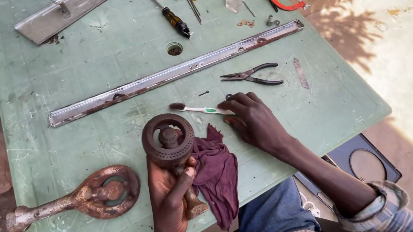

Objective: Disassembling small components from a metal rail using pliers and cleaning a stove burner with a toothbrush and cloth.

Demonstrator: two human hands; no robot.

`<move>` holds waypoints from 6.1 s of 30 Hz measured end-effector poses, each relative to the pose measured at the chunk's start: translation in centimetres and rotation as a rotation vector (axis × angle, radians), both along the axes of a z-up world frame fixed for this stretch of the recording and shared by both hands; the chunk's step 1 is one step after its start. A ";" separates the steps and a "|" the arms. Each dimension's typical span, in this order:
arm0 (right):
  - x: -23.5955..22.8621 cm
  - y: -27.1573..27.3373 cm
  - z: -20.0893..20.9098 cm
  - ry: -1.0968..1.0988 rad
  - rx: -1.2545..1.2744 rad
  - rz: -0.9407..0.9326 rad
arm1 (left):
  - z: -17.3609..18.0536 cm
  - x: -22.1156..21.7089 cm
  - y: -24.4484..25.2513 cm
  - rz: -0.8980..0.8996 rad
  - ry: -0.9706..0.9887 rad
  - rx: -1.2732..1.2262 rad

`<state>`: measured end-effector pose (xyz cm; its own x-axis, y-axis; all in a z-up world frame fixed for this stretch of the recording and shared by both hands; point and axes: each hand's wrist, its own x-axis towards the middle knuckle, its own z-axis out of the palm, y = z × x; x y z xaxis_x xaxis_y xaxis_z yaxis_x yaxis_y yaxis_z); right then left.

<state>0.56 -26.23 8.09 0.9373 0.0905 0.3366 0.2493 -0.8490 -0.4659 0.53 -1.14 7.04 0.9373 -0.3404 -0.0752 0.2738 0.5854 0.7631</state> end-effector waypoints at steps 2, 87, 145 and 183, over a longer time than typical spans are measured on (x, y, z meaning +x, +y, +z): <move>0.2 0.4 -1.1 0.022 -0.133 -0.074 | -0.1 -0.1 0.1 0.000 -0.005 0.063; -3.2 5.8 10.8 -0.033 0.440 -0.236 | -0.2 -1.7 -0.3 -0.226 -0.159 0.112; -8.7 7.3 5.1 0.323 0.774 -0.104 | 2.9 -0.9 -4.1 0.075 0.088 -0.001; -6.6 0.1 2.2 0.221 -0.069 -0.425 | 1.0 -6.2 4.1 0.312 -0.137 0.129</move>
